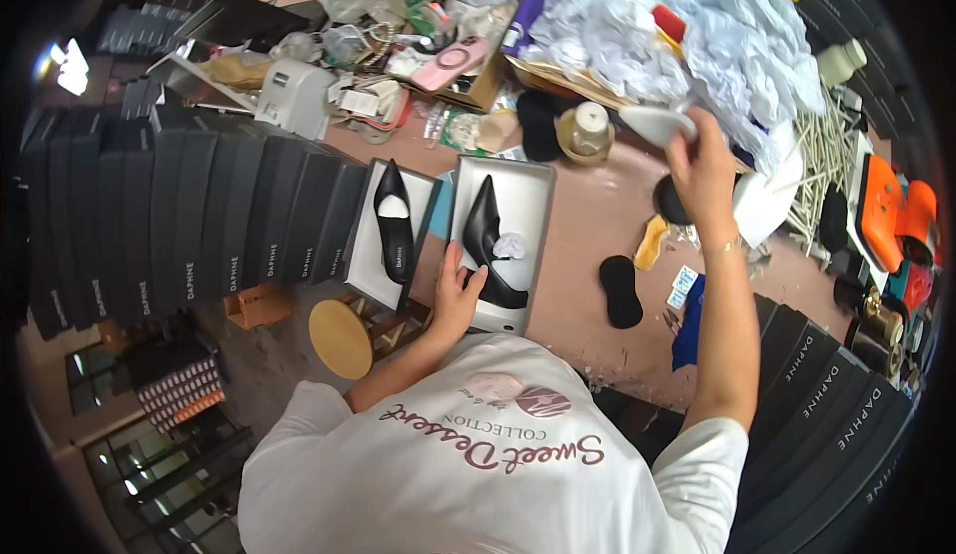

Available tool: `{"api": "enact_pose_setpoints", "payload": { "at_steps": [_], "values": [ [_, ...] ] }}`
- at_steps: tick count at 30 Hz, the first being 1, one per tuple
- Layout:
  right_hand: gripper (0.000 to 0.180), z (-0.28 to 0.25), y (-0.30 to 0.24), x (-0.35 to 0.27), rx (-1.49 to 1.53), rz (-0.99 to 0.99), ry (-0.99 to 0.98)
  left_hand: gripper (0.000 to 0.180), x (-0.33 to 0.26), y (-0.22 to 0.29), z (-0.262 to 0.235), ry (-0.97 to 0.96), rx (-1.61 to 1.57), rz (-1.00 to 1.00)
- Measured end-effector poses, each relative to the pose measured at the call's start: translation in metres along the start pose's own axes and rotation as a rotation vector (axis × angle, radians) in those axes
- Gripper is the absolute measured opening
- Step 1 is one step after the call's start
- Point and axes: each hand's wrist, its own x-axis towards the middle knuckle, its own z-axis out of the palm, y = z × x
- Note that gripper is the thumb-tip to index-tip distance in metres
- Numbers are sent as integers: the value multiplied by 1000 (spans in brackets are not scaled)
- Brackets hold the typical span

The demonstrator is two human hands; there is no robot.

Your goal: Packaging manufactured shoes into boxes with protective tissue paper and silica gel packets.

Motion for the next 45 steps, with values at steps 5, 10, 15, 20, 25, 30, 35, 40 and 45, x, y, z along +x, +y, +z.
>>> {"api": "enact_pose_setpoints", "payload": {
  "at_steps": [5, 10, 15, 20, 25, 30, 35, 40, 45],
  "values": [
    [36, 9, -83, -82, 601, 444, -77, 78, 33, 16, -90, 374, 222, 304],
    [23, 79, -159, -160, 793, 570, -268, 67, 113, -69, -160, -42, -329, -220],
    [26, 133, -230, -155, 644, 242, -352, 43, 121, -39, -179, -330, -403, -396],
    [20, 186, -268, -142, 232, -61, -473, 36, 57, 3, -166, -475, -502, -450],
    [22, 202, -270, -151, -108, -209, -464, 45, 7, 12, -160, -502, -677, -518],
    [64, 204, -272, -147, -271, -137, -558, 46, -8, 16, -143, -499, -608, -464],
    [77, 127, -219, -149, 405, -15, -532, 36, 23, 17, -169, -352, -567, -409],
    [31, 95, -178, -161, 77, 368, -587, 36, 109, -32, -211, -260, -551, -419],
    [19, 169, -144, -195, -350, 54, -633, 37, 133, -46, -214, -269, -480, -475]
  ]
}}
